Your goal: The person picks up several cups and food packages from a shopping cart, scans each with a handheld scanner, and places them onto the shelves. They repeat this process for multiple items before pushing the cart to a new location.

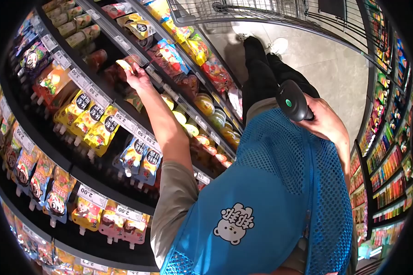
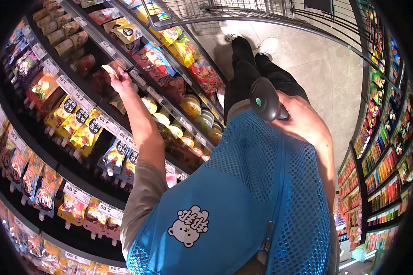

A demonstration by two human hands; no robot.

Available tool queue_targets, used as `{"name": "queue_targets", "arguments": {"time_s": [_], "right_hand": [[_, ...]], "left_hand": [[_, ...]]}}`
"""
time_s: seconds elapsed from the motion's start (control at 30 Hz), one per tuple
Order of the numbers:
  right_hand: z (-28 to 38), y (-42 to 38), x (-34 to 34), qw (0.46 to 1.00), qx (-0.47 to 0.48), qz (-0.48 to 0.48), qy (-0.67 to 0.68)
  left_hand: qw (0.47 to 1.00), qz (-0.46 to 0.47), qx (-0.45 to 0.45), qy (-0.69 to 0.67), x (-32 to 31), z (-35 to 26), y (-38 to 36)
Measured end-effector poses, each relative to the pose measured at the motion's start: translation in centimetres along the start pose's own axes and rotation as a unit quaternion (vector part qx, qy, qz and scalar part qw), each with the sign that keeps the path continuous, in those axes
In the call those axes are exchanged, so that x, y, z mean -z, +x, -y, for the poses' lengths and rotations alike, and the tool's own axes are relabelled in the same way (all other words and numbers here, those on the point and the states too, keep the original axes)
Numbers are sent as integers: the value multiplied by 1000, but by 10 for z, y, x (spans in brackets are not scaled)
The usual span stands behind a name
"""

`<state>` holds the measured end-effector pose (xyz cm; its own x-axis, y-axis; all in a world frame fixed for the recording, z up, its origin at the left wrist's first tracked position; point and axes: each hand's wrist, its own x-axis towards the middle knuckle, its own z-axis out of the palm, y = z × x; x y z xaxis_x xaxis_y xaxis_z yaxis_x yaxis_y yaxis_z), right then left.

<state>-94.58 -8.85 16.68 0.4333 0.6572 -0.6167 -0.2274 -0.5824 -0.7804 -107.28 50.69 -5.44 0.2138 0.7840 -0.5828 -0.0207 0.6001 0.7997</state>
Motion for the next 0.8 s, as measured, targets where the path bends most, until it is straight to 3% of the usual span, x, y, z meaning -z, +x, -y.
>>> {"name": "queue_targets", "arguments": {"time_s": [0.1, 0.2, 0.23, 0.3, 0.4, 0.63, 0.7, 0.8], "right_hand": [[4, 0, 4, 1000, -15, 3, 9], [8, 6, 4, 999, -15, -2, 36], [10, 6, 5, 999, -26, 1, 42], [17, 10, 7, 999, -42, 8, 34], [33, 19, 8, 996, -73, 17, 42], [62, 48, 10, 996, -76, 28, 36], [68, 56, 7, 996, -69, 29, 45], [74, 70, 6, 997, -61, 16, 52]], "left_hand": [[987, -85, 65, -119, 6, -2, 14], [979, -45, 52, -191, 5, 2, 11], [979, -47, 50, -190, 1, 1, 7], [994, -90, 39, -50, -4, 6, 8], [987, -103, 82, -96, -5, 6, 9], [978, -111, 51, -170, -7, 10, 1], [992, -63, 41, -105, -13, 10, -1], [993, -77, 25, -85, -22, 14, -13]]}}
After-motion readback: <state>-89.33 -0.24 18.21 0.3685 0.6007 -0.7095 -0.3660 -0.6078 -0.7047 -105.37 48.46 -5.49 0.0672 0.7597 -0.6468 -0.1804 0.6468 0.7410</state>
